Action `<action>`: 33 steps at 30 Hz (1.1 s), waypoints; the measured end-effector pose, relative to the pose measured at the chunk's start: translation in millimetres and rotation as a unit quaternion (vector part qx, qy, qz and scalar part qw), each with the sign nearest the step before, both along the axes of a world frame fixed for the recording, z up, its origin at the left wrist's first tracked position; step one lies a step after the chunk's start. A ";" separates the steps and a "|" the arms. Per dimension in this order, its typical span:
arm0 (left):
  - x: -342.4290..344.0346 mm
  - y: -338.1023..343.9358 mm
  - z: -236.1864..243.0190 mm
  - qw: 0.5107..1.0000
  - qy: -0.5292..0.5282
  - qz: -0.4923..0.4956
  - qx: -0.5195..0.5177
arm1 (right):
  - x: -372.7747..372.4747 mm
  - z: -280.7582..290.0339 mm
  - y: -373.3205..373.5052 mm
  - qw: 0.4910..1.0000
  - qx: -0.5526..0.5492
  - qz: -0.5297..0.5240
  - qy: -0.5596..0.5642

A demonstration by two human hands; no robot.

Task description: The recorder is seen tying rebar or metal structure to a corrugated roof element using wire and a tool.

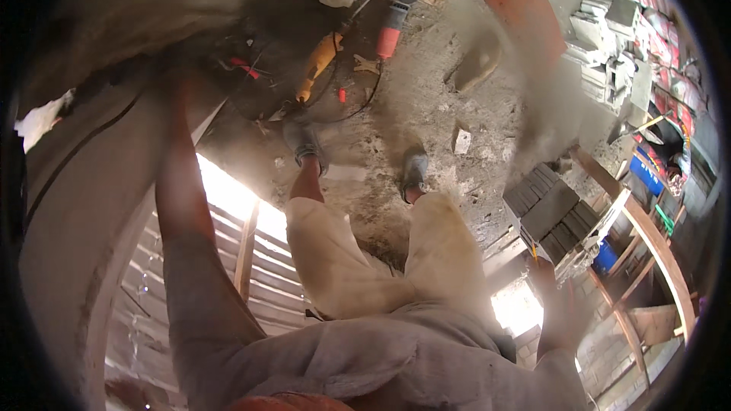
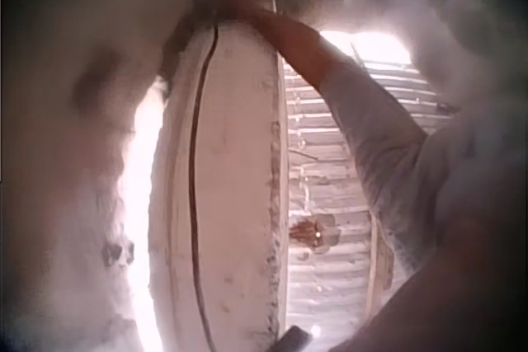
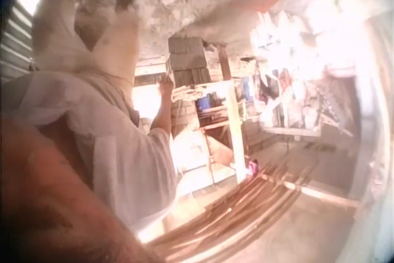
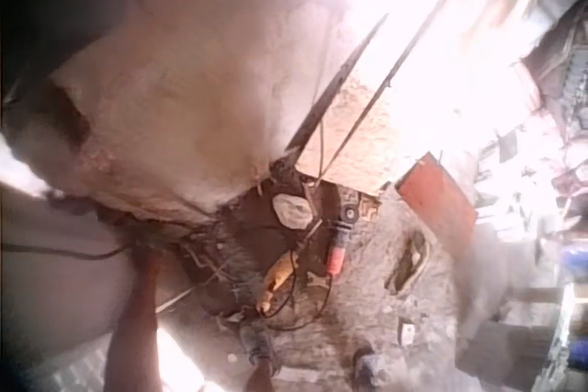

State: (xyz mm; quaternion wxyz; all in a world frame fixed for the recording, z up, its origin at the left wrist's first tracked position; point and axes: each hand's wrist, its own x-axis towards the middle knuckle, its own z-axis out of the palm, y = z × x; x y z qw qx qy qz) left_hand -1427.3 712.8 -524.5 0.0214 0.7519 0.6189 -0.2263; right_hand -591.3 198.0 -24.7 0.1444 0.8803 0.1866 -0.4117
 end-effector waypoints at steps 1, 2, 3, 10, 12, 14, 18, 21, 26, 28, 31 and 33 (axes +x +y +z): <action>-9.3 3.0 -10.5 0.999 0.022 -0.031 -0.005 | 4.7 0.2 -4.7 1.000 -0.012 -0.004 0.006; -21.6 7.3 -17.5 0.997 0.048 -0.061 -0.009 | 8.8 -2.4 -8.6 0.998 -0.046 0.034 -0.005; -29.6 9.9 -25.6 0.997 0.047 -0.064 -0.010 | 12.0 -5.3 -13.3 0.998 -0.048 0.031 -0.006; -56.9 31.5 -33.7 0.992 0.118 0.010 -0.044 | 8.5 -11.5 -4.7 0.998 -0.036 0.050 -0.009; -90.8 30.5 2.4 0.990 0.123 0.042 0.054 | -7.5 -24.2 22.2 0.995 -0.079 0.053 -0.003; -111.7 25.9 51.9 0.958 0.100 0.029 0.268 | -5.1 -38.4 23.2 0.998 -0.026 0.048 0.031; -31.7 -38.0 140.9 0.740 -0.540 0.350 0.195 | 23.4 -63.9 4.6 0.989 0.053 0.119 0.064; 83.2 -84.6 216.1 0.454 -0.675 0.557 0.169 | 81.1 -78.4 -30.3 0.913 0.129 0.381 0.071; 197.1 -203.0 342.1 0.334 -0.713 0.589 0.181 | 77.7 -127.2 47.8 0.868 0.243 0.419 0.110; 251.8 -249.9 407.7 0.405 -0.718 0.536 0.184 | 53.1 -102.7 94.6 0.898 0.249 0.281 0.229; 306.1 -329.1 476.4 0.678 -0.630 0.266 0.270 | -13.3 -57.6 171.5 0.905 0.132 0.043 0.402; 362.0 -350.5 551.7 0.399 -0.749 0.527 0.049 | -43.3 -38.4 195.0 0.900 0.136 0.155 0.383</action>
